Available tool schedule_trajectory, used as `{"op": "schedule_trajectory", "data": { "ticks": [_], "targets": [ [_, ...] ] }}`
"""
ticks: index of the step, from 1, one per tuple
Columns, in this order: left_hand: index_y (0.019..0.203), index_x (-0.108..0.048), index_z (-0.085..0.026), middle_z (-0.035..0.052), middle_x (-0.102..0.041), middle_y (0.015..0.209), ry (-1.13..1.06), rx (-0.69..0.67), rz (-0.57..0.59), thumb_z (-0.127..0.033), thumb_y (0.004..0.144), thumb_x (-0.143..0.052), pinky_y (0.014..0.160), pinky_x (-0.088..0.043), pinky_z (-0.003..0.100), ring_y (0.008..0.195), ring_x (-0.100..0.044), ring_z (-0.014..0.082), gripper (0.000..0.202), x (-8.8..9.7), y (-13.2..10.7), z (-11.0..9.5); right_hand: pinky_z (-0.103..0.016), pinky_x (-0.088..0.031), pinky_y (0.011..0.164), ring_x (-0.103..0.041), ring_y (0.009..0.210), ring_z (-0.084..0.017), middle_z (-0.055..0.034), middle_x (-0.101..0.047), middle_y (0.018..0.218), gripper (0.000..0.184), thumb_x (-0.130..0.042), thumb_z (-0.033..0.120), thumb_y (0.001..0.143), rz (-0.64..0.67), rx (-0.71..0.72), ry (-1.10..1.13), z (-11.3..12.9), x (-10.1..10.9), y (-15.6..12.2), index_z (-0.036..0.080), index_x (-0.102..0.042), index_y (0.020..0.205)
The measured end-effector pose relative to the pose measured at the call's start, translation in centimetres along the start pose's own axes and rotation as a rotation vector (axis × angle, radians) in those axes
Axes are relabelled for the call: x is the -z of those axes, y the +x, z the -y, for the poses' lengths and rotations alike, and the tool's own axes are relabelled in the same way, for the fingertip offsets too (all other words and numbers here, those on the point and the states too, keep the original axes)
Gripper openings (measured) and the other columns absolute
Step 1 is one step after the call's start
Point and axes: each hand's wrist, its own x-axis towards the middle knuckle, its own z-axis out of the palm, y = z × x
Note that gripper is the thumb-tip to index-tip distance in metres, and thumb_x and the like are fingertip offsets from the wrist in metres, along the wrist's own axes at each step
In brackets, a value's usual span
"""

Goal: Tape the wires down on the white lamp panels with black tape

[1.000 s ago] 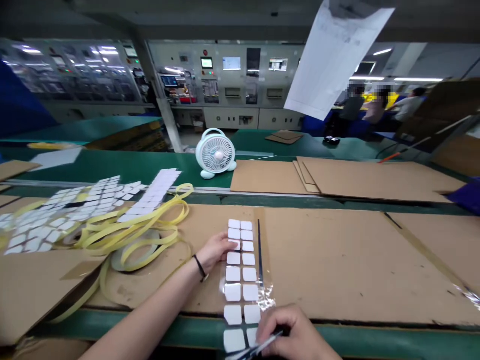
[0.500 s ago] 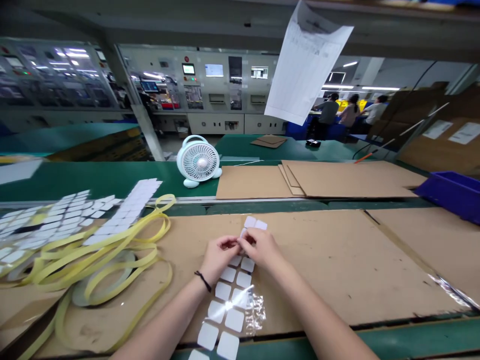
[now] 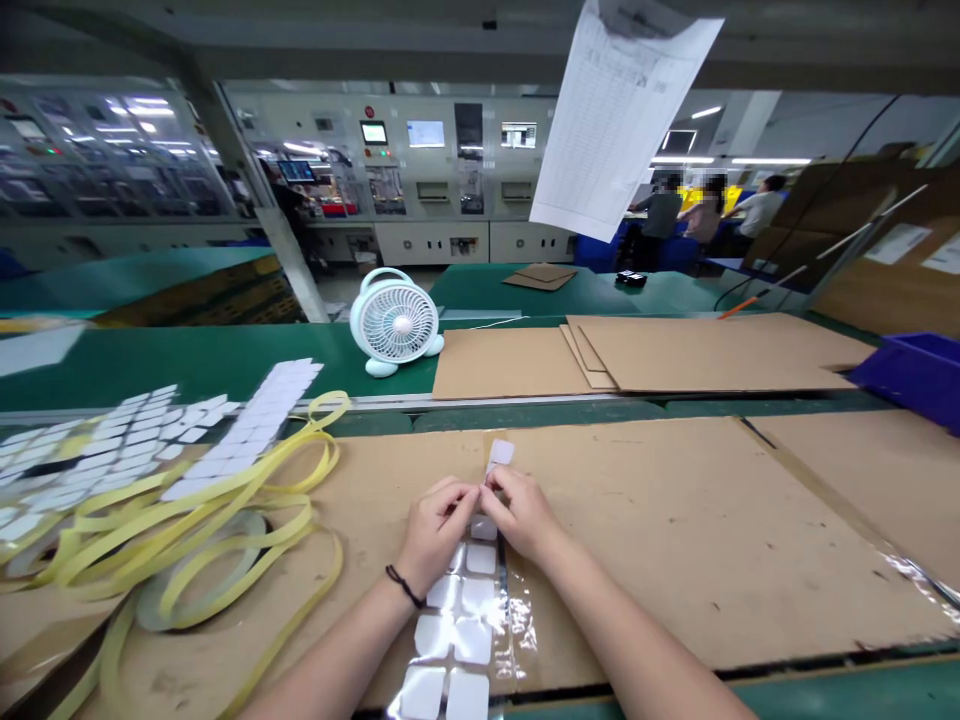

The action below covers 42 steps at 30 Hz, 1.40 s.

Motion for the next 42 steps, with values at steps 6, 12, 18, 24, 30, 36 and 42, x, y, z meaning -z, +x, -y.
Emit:
{"op": "schedule_trajectory", "data": {
  "ticks": [6,12,18,24,30,36,42],
  "targets": [
    [0.087,-0.068,-0.02,0.004,-0.066,0.091,-0.046,-0.039,-0.044,-0.024,0.086,-0.054,0.071,-0.051,0.022,0.083,-0.062,0.0136,0.015,-0.3,-0.1,-0.3,-0.027,-0.038,0.067,-0.053,0.073,-0.016,-0.0009,-0.056,0.076,0.02,-0.039,0.026,0.093,0.012,-0.001,0.004,-0.6,-0.9,0.0,0.02,-0.053,0.081],
    [0.118,-0.059,-0.019,0.0071,-0.07,0.099,-0.173,0.148,-0.117,-0.025,0.08,-0.061,0.078,-0.057,0.027,0.086,-0.067,0.0173,0.039,-0.9,-0.1,1.1,-0.028,-0.04,0.07,-0.054,0.076,-0.017,-0.0027,-0.057,0.08,0.021,-0.036,0.027,0.096,0.024,0.03,0.024,-0.3,-1.3,-0.2,0.02,-0.052,0.085],
    [0.095,-0.073,-0.022,0.0063,-0.073,0.094,-0.115,0.09,-0.079,-0.028,0.082,-0.06,0.077,-0.056,0.028,0.083,-0.069,0.0183,0.019,0.0,0.2,1.0,-0.029,-0.04,0.071,-0.053,0.078,-0.018,-0.0033,-0.057,0.082,0.022,-0.035,0.027,0.097,0.052,0.044,0.033,-0.1,-1.0,-0.2,0.021,-0.053,0.087],
    [0.094,-0.074,-0.023,0.005,-0.074,0.093,-0.053,0.04,-0.099,-0.024,0.08,-0.061,0.078,-0.056,0.028,0.082,-0.069,0.0184,0.019,0.2,0.2,0.6,-0.029,-0.04,0.072,-0.052,0.079,-0.018,-0.0035,-0.056,0.083,0.021,-0.034,0.025,0.097,0.102,0.09,0.015,0.1,-0.6,-0.1,0.021,-0.052,0.086],
    [0.093,-0.073,-0.019,0.0058,-0.074,0.087,-0.134,0.145,-0.117,-0.021,0.074,-0.064,0.074,-0.057,0.028,0.077,-0.069,0.0181,0.021,-0.1,0.3,0.5,-0.03,-0.04,0.073,-0.052,0.08,-0.019,-0.0045,-0.056,0.084,0.021,-0.034,0.024,0.096,0.108,0.112,-0.014,0.2,-0.6,0.0,0.02,-0.052,0.085],
    [0.091,-0.071,-0.016,0.0055,-0.072,0.08,-0.179,0.286,-0.157,-0.02,0.071,-0.064,0.068,-0.054,0.025,0.071,-0.066,0.0161,0.022,-0.1,1.0,1.5,-0.029,-0.04,0.07,-0.051,0.075,-0.018,-0.003,-0.055,0.079,0.021,-0.038,0.024,0.094,0.082,0.072,-0.004,0.2,-0.4,0.0,0.02,-0.053,0.08],
    [0.095,-0.07,-0.013,0.0088,-0.072,0.093,-0.541,0.483,-0.19,-0.023,0.069,-0.067,0.074,-0.052,0.025,0.083,-0.066,0.0173,0.028,0.3,1.6,2.0,-0.029,-0.043,0.073,-0.056,0.08,-0.018,-0.003,-0.06,0.084,0.016,-0.044,0.024,0.091,0.015,0.011,0.055,-0.3,-0.1,0.3,0.02,-0.059,0.085]
  ]
}}
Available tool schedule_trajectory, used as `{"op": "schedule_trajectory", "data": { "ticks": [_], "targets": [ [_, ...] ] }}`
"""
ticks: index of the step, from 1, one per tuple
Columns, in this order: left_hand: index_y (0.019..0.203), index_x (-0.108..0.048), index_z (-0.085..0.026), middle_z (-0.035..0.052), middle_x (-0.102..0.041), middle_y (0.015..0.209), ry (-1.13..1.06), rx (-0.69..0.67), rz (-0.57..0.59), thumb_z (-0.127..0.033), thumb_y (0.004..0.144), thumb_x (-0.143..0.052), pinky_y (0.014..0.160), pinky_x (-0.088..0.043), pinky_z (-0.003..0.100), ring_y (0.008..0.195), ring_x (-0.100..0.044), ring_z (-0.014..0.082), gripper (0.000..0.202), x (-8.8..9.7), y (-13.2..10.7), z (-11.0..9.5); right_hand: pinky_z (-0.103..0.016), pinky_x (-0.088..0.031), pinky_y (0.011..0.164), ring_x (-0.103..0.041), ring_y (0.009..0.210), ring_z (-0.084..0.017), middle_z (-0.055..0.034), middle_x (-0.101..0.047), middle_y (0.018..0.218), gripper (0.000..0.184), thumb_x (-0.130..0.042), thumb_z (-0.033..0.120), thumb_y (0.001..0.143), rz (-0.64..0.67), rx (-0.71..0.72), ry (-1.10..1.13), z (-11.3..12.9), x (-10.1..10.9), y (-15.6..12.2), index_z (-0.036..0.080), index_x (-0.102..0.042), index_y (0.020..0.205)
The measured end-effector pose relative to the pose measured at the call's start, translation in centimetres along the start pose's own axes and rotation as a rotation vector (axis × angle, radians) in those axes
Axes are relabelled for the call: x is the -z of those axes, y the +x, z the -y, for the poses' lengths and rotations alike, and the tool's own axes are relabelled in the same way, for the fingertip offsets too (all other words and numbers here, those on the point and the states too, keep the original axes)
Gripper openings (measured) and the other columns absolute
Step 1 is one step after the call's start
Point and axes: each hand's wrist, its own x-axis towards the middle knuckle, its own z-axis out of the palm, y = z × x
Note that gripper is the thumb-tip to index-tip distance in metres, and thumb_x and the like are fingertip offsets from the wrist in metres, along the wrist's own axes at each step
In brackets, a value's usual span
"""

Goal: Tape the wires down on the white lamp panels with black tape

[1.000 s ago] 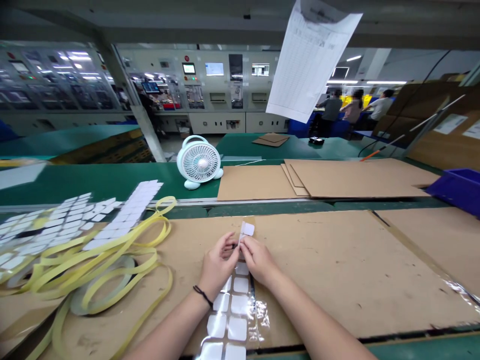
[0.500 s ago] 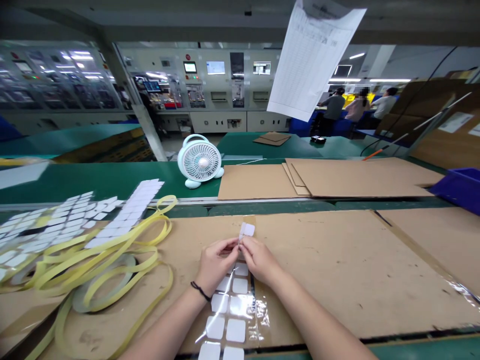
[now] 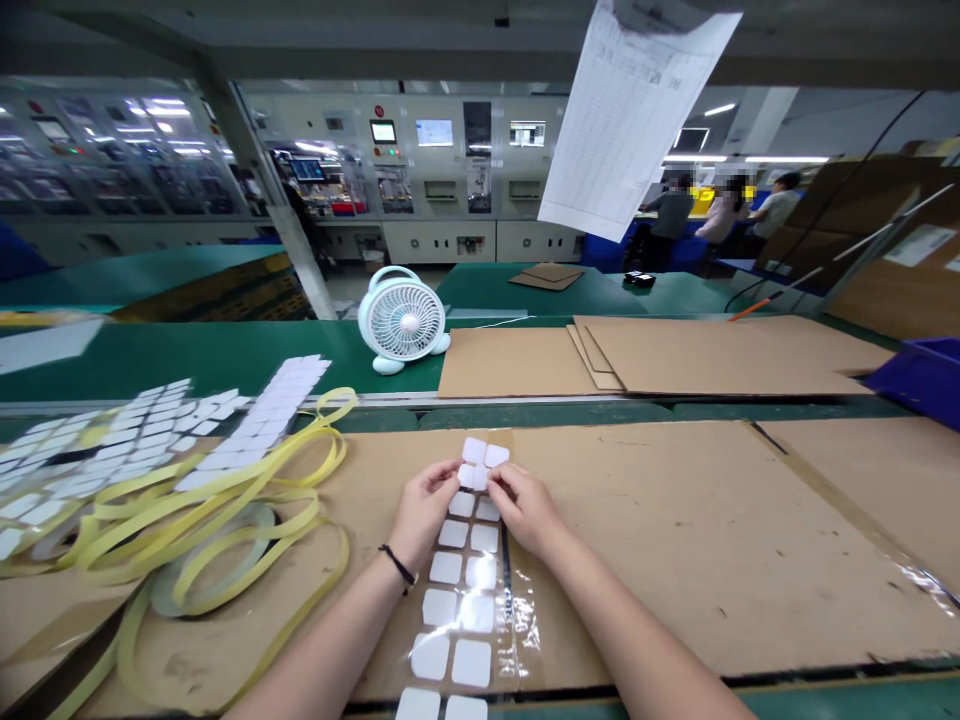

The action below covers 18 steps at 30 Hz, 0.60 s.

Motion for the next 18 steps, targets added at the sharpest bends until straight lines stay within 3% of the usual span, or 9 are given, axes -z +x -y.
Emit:
{"op": "schedule_trajectory", "data": {
  "ticks": [2,7,18],
  "targets": [
    [0.095,-0.071,-0.013,0.0093,-0.072,0.095,-0.076,0.054,0.019,-0.026,0.07,-0.067,0.073,-0.051,0.025,0.084,-0.066,0.0181,0.029,0.0,0.0,-0.1,-0.03,-0.044,0.08,-0.057,0.089,-0.019,-0.0038,-0.063,0.095,0.017,-0.047,0.022,0.088,-0.011,-0.013,0.068,0.0,0.0,0.1,0.021,-0.062,0.096],
    [0.092,-0.071,-0.013,0.0066,-0.073,0.082,-0.16,0.135,0.066,-0.025,0.067,-0.064,0.061,-0.048,0.023,0.066,-0.063,0.0143,0.029,0.2,0.2,-0.1,-0.033,-0.046,0.084,-0.058,0.095,-0.021,-0.0064,-0.061,0.11,0.034,-0.051,0.019,0.082,-0.016,-0.035,0.2,-0.2,0.0,0.0,0.022,-0.059,0.115],
    [0.086,-0.071,-0.014,0.0056,-0.072,0.081,-0.19,0.149,0.049,-0.026,0.062,-0.066,0.062,-0.048,0.024,0.068,-0.063,0.0152,0.028,0.4,0.8,0.8,-0.039,-0.045,0.091,-0.054,0.103,-0.024,-0.0086,-0.059,0.111,0.035,-0.051,0.025,0.086,0.022,0.035,0.139,-0.1,-0.3,-0.1,0.023,-0.059,0.121]
  ]
}}
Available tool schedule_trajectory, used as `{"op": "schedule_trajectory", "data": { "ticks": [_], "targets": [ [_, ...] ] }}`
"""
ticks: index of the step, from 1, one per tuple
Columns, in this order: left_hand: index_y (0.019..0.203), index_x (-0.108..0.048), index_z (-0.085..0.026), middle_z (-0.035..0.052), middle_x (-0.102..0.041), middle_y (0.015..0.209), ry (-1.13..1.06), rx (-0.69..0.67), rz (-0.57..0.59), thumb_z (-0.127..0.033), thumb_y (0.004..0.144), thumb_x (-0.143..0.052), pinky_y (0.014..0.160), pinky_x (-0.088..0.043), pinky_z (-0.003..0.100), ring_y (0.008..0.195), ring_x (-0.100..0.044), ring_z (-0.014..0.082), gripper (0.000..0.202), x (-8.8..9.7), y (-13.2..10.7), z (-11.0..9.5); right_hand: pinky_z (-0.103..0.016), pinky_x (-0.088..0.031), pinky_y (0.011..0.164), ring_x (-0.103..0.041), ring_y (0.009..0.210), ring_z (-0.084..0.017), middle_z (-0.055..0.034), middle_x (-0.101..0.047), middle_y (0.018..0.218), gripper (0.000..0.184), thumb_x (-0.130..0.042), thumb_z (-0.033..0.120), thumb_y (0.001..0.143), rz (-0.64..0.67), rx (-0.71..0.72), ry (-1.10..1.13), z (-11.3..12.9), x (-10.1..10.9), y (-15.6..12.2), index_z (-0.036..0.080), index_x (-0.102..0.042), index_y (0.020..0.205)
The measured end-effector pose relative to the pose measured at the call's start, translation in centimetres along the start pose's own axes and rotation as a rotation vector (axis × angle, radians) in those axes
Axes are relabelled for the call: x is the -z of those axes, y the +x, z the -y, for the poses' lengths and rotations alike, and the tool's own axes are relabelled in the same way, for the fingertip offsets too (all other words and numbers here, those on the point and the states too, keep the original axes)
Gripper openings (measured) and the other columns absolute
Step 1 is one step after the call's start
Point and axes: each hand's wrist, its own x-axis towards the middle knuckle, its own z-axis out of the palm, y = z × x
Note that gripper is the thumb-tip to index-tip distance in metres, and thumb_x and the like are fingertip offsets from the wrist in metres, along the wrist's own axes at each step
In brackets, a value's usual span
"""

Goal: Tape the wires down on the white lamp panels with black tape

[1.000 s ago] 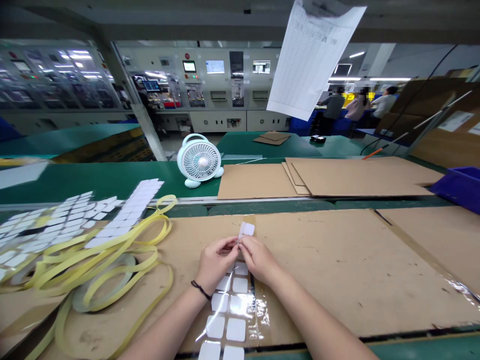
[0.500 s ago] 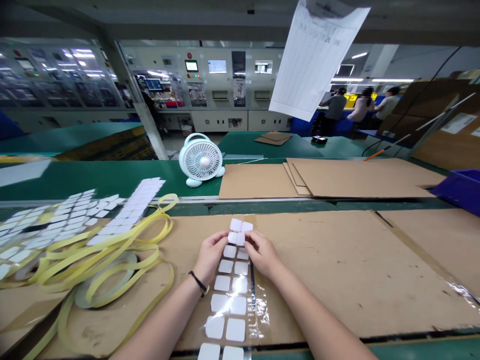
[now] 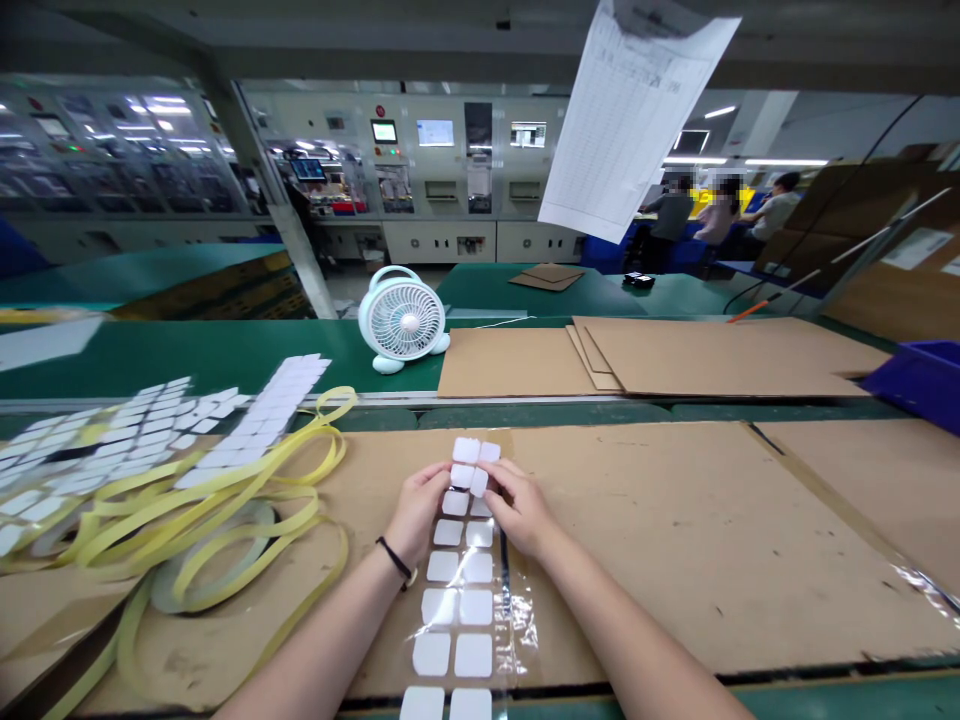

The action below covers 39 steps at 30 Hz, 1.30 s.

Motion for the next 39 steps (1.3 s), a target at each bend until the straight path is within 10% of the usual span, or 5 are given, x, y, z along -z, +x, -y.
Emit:
{"op": "schedule_trajectory", "data": {
  "ticks": [12,25,27,31,39],
  "targets": [
    [0.081,-0.069,-0.012,0.0048,-0.07,0.072,-0.068,0.032,0.009,-0.026,0.062,-0.065,0.059,-0.048,0.025,0.063,-0.062,0.0157,0.024,0.1,0.1,0.1,-0.035,-0.044,0.089,-0.054,0.101,-0.021,-0.0072,-0.058,0.114,0.036,-0.051,0.02,0.088,0.036,0.016,-0.047,0.8,-0.3,-0.2,0.024,-0.055,0.123],
    [0.065,-0.06,-0.013,-0.002,-0.058,0.058,-0.14,0.047,0.0,-0.024,0.059,-0.064,0.047,-0.038,0.019,0.05,-0.05,0.0087,0.014,-0.2,-0.2,-0.3,-0.032,-0.042,0.079,-0.055,0.084,-0.018,-0.0022,-0.056,0.083,0.015,-0.067,0.023,0.078,-0.014,-0.027,0.107,-0.8,-1.2,0.2,0.019,-0.056,0.067],
    [0.074,-0.062,-0.013,0.0013,-0.063,0.065,-0.136,0.086,-0.004,-0.028,0.061,-0.061,0.051,-0.043,0.022,0.055,-0.055,0.0118,0.019,0.0,-0.1,-0.2,-0.033,-0.044,0.081,-0.056,0.088,-0.019,-0.0028,-0.056,0.089,0.009,-0.066,0.024,0.077,-0.054,-0.038,0.216,-1.1,-1.3,0.3,0.021,-0.059,0.083],
    [0.085,-0.063,-0.012,0.0071,-0.068,0.074,-0.112,0.181,0.036,-0.041,0.071,-0.056,0.056,-0.049,0.028,0.06,-0.062,0.017,0.033,-0.1,-0.1,0.3,-0.038,-0.046,0.086,-0.057,0.091,-0.019,-0.0034,-0.053,0.1,0.062,-0.066,0.023,0.075,-0.172,-0.097,0.246,-2.0,-1.8,0.2,0.028,-0.035,0.129],
    [0.077,-0.068,-0.01,0.0052,-0.069,0.069,0.05,0.184,0.161,-0.015,0.056,-0.07,0.06,-0.046,0.021,0.058,-0.06,0.0118,0.023,-0.5,-0.5,0.9,-0.041,-0.047,0.089,-0.058,0.087,-0.019,-0.0016,-0.058,0.09,0.077,-0.062,0.023,0.078,-0.214,-0.105,0.062,-1.8,-2.1,-0.1,0.027,-0.02,0.142]
  ]
}}
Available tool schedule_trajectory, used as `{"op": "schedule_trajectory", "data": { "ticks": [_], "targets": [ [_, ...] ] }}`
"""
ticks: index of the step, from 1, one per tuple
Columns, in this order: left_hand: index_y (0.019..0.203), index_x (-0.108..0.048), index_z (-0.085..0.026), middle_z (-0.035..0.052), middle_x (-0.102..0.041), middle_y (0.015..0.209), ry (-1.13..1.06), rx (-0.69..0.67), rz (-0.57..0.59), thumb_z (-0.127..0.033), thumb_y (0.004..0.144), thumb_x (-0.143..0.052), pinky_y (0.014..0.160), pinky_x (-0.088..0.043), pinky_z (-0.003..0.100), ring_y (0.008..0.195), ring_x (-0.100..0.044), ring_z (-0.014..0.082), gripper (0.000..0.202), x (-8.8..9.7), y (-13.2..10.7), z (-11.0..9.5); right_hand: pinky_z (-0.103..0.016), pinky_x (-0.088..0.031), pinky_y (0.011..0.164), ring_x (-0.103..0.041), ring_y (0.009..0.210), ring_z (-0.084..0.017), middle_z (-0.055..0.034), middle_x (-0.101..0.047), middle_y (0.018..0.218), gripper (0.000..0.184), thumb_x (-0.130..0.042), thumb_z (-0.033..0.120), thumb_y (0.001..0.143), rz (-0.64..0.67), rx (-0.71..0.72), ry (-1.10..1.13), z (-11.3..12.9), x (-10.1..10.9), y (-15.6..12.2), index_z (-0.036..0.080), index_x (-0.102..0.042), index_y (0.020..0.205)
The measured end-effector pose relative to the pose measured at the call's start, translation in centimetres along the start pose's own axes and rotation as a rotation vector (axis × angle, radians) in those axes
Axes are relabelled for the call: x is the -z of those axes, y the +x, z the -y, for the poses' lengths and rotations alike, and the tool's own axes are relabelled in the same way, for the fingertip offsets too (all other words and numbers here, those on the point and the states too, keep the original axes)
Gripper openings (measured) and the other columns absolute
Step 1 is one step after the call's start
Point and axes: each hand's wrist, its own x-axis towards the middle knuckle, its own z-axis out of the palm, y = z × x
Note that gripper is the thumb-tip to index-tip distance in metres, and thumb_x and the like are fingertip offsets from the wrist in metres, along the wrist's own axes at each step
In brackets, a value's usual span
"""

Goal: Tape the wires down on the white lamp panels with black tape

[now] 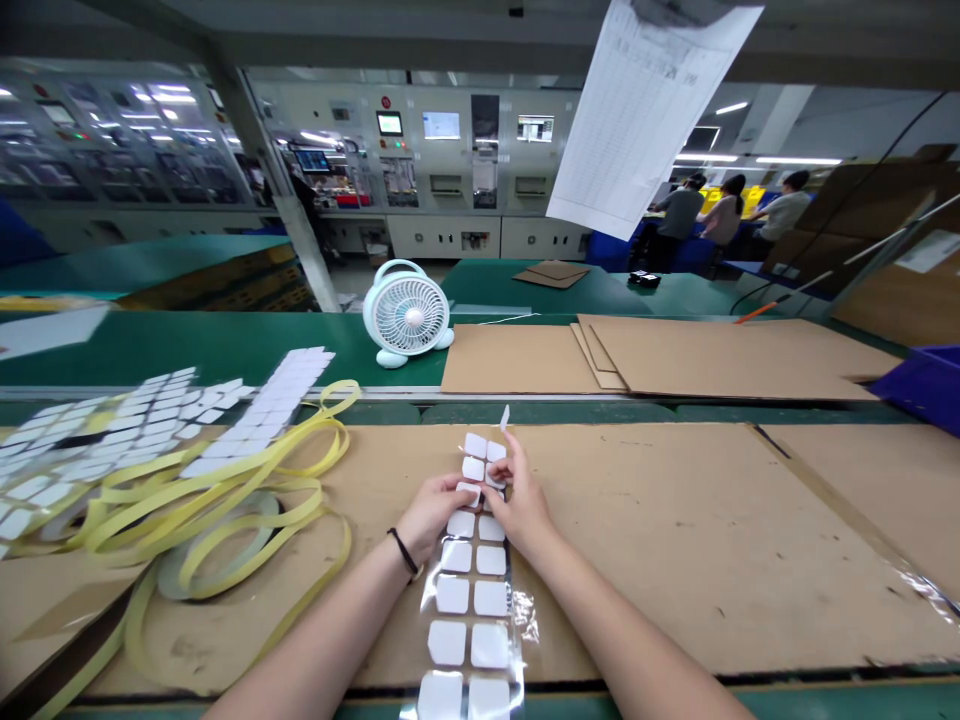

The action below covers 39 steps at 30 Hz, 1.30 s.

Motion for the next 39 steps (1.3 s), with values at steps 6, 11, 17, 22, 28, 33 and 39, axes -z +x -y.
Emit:
{"op": "schedule_trajectory", "data": {
  "ticks": [6,11,17,22,28,33,39],
  "targets": [
    [0.078,-0.07,-0.009,0.0043,-0.068,0.066,0.013,0.002,0.007,-0.014,0.058,-0.067,0.058,-0.044,0.02,0.058,-0.059,0.0113,0.021,0.0,-0.5,-0.4,-0.04,-0.049,0.088,-0.061,0.086,-0.019,-0.0002,-0.063,0.087,0.076,-0.064,0.022,0.076,-0.07,-0.067,-0.02,-0.1,0.4,0.1,0.027,-0.025,0.141],
    [0.083,-0.07,-0.01,0.0053,-0.07,0.073,0.024,-0.02,0.009,-0.012,0.057,-0.066,0.062,-0.046,0.023,0.061,-0.06,0.0124,0.027,-0.4,-0.8,-0.7,-0.041,-0.051,0.085,-0.063,0.082,-0.019,0.0001,-0.065,0.083,0.069,-0.062,0.023,0.077,-0.114,-0.12,0.045,-0.6,0.7,0.5,0.026,-0.028,0.138],
    [0.087,-0.071,-0.012,0.0032,-0.07,0.075,0.043,-0.052,0.025,-0.007,0.055,-0.061,0.062,-0.044,0.02,0.062,-0.059,0.0102,0.034,-0.2,-0.9,-1.2,-0.043,-0.049,0.092,-0.063,0.091,-0.021,-0.0029,-0.066,0.088,0.076,-0.071,0.028,0.073,-0.072,-0.108,0.148,-0.6,0.1,0.2,0.024,-0.029,0.136],
    [0.088,-0.071,-0.013,0.0033,-0.071,0.079,0.048,-0.07,0.035,-0.007,0.057,-0.058,0.062,-0.044,0.02,0.064,-0.059,0.0101,0.035,-0.4,-1.1,-1.5,-0.041,-0.05,0.087,-0.065,0.088,-0.023,-0.0036,-0.068,0.086,0.074,-0.071,0.028,0.072,-0.058,-0.166,0.231,-0.1,0.2,0.3,0.023,-0.03,0.133],
    [0.086,-0.07,-0.013,0.0044,-0.071,0.08,0.125,-0.131,-0.024,-0.001,0.056,-0.054,0.066,-0.048,0.022,0.071,-0.063,0.0138,0.036,-0.1,-0.7,-1.4,-0.033,-0.049,0.072,-0.063,0.067,-0.019,0.0012,-0.067,0.069,0.073,-0.073,0.031,0.068,-0.077,-0.248,0.354,0.0,0.6,0.9,0.02,-0.031,0.126],
    [0.091,-0.069,-0.013,0.008,-0.073,0.088,0.207,-0.19,-0.034,-0.007,0.062,-0.062,0.066,-0.049,0.024,0.079,-0.066,0.0186,0.031,-0.1,-0.9,-1.3,-0.033,-0.049,0.07,-0.063,0.067,-0.019,0.0025,-0.067,0.068,0.075,-0.075,0.031,0.064,-0.062,-0.263,0.401,0.6,0.3,0.6,0.021,-0.032,0.125],
    [0.089,-0.07,-0.015,0.0068,-0.074,0.087,0.392,-0.315,-0.096,-0.024,0.066,-0.071,0.066,-0.05,0.025,0.08,-0.067,0.0215,0.025,-0.1,-1.2,-1.3,-0.031,-0.048,0.066,-0.061,0.063,-0.018,0.002,-0.068,0.066,0.076,-0.076,0.029,0.062,-0.07,-0.3,0.416,1.6,-0.2,0.2,0.02,-0.034,0.125]
  ]
}}
